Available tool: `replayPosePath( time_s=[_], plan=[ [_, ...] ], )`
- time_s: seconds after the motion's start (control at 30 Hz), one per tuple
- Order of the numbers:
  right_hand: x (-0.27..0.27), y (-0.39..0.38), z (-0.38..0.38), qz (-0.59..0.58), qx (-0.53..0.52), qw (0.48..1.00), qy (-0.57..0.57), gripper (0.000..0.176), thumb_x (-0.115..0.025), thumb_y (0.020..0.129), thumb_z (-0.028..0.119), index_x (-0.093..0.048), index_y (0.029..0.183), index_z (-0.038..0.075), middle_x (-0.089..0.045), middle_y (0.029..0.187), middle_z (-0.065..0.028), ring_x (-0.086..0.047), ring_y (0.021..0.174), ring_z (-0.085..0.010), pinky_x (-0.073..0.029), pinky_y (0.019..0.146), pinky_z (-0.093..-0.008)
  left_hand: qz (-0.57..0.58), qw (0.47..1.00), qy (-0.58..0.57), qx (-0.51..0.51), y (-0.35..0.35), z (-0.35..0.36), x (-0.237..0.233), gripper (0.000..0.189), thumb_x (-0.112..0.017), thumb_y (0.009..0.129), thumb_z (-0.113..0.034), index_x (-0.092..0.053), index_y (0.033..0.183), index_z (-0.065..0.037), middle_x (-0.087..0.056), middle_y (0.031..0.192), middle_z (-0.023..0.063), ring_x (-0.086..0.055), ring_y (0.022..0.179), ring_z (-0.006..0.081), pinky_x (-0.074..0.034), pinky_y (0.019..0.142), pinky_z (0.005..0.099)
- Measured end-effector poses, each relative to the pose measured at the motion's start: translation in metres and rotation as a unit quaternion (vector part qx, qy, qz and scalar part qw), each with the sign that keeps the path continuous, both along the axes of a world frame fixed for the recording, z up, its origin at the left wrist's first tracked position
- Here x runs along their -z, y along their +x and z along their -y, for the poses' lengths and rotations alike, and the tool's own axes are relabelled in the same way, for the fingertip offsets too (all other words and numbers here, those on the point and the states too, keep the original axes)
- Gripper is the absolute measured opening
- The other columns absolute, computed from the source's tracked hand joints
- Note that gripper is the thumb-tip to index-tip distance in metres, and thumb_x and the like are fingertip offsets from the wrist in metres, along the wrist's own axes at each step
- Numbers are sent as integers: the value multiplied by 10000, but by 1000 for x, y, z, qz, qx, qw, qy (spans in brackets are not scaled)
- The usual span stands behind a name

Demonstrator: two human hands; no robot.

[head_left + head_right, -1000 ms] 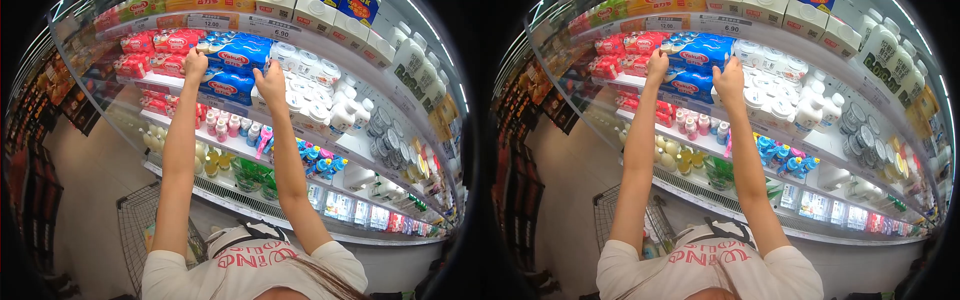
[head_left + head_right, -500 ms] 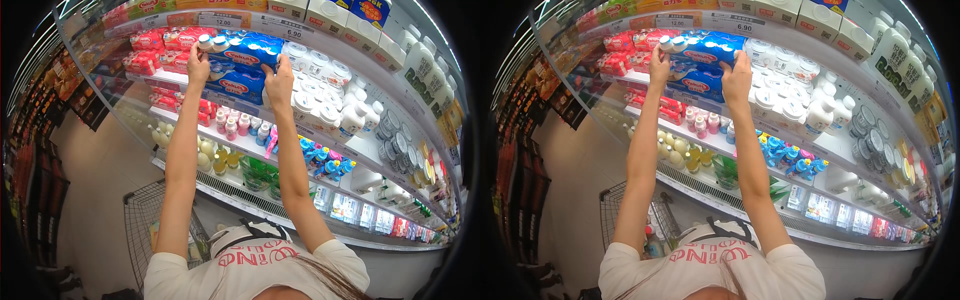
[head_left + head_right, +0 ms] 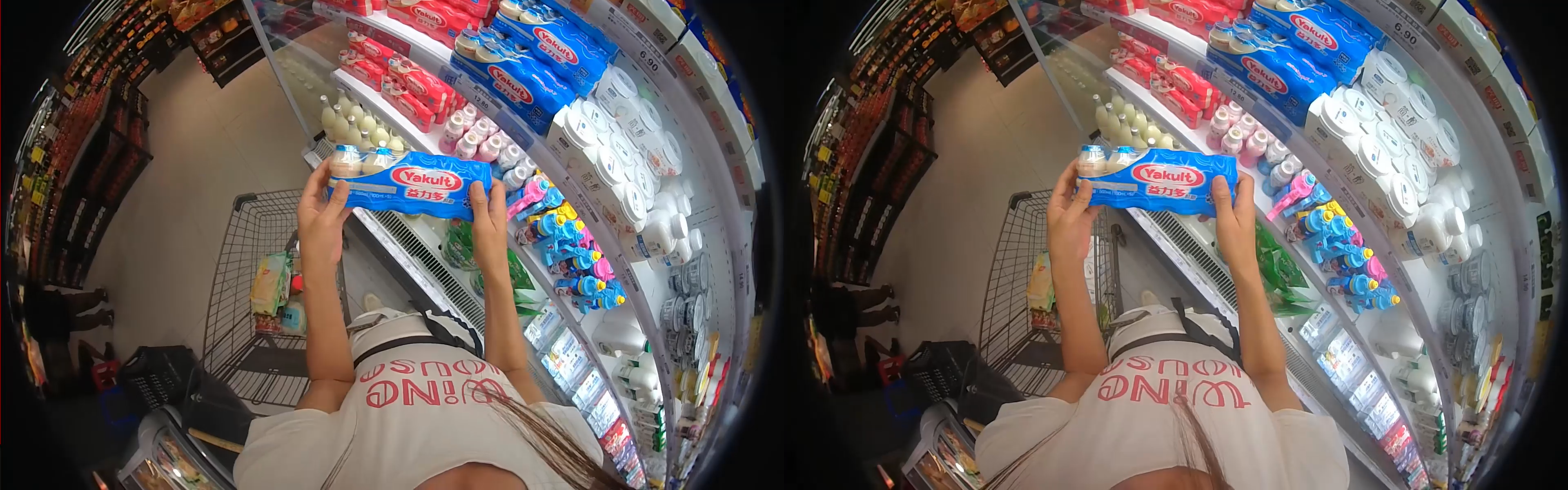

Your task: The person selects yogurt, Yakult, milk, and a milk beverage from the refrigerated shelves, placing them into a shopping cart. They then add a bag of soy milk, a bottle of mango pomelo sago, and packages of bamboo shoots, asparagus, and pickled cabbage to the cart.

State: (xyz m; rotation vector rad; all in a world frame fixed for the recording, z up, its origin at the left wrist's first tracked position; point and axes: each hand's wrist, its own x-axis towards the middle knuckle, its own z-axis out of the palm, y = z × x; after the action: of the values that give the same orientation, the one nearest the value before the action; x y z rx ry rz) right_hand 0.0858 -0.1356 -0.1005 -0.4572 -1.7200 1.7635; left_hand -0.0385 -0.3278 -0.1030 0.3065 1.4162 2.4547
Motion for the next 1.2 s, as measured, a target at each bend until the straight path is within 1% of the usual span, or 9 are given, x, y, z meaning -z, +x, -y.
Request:
replayPosePath(
  time_s=[0.07, 0.33, 0.57, 0.67, 0.77, 0.83, 0.9, 1.07, 1.2],
  plan=[
    [13, -6, 13, 56, -32, 998, -20, 340, -440, 996, 366, -501, 1030, 34, -540, 781, -21, -543, 663, -82, -454, 555, -241, 44, 999, -2, -21, 16, 31, 17, 478, -610, 909, -120, -405, 1328, -13, -504, 1235, 121, -558, 1070, 206, -478, 901, 350],
    [7, -27, 39, 25, -136, 986, -97, 399, -360, 1010, 421, -521, 1057, 58, -506, 731, 13, -485, 592, -53, -393, 495, -219, 73, 991, 47, -102, 55, 85, 10, 467, -556, 935, -118, -341, 1343, -45, -530, 1190, 176, -555, 1085, 239, -478, 897, 420],
    [28, -56, 53, 29, -175, 983, -53, 421, -353, 1012, 415, -531, 1077, 39, -520, 724, 11, -481, 563, -51, -383, 474, -214, 75, 986, 39, -145, 68, 110, 14, 494, -563, 931, -106, -332, 1354, -3, -503, 1233, 187, -536, 1120, 241, -468, 928, 396],
    [9, -83, 72, 49, -252, 967, 5, 387, -479, 980, 383, -522, 1102, 18, -549, 835, -22, -509, 741, -55, -431, 609, -204, 54, 978, 6, -203, 52, 127, 14, 527, -593, 913, -94, -339, 1362, 17, -505, 1238, 180, -531, 1126, 230, -454, 945, 366],
    [13, -134, 93, -49, -308, 946, 92, 445, -660, 886, 318, -500, 1151, -1, -594, 906, -35, -556, 813, -83, -467, 703, -227, -6, 970, -67, -232, 33, 154, 10, 569, -631, 887, -80, -345, 1368, 24, -508, 1252, 169, -520, 1141, 215, -437, 961, 333],
    [27, -165, 109, -34, -367, 925, 91, 469, -649, 889, 331, -496, 1180, -4, -612, 962, -63, -572, 865, -109, -473, 777, -260, -13, 967, -130, -220, 28, 177, 14, 592, -648, 871, -66, -346, 1371, 22, -507, 1267, 163, -511, 1154, 206, -426, 970, 316],
    [49, -197, 131, -5, -411, 905, 109, 473, -640, 892, 340, -495, 1197, 10, -617, 977, -84, -579, 888, -137, -475, 802, -282, 22, 955, -156, -252, 25, 195, 49, 604, -661, 857, -53, -348, 1368, 22, -509, 1265, 163, -508, 1157, 205, -423, 971, 310],
    [180, -268, 203, 67, -483, 861, 144, 492, -623, 896, 351, -476, 1257, 52, -622, 1056, -158, -599, 972, -228, -476, 853, -337, 91, 910, -188, -359, 5, 235, 158, 543, -651, 828, 20, -399, 1308, -1, -526, 1225, 141, -523, 1133, 206, -445, 936, 301],
    [235, -314, 248, 96, -504, 838, 188, 444, -634, 889, 266, -478, 1265, 89, -611, 1094, -151, -593, 993, -249, -466, 881, -357, 84, 884, -308, -342, -31, 264, 232, 539, -681, 775, 45, -428, 1245, -33, -523, 1215, 150, -542, 1079, 199, -466, 895, 308]
  ],
)
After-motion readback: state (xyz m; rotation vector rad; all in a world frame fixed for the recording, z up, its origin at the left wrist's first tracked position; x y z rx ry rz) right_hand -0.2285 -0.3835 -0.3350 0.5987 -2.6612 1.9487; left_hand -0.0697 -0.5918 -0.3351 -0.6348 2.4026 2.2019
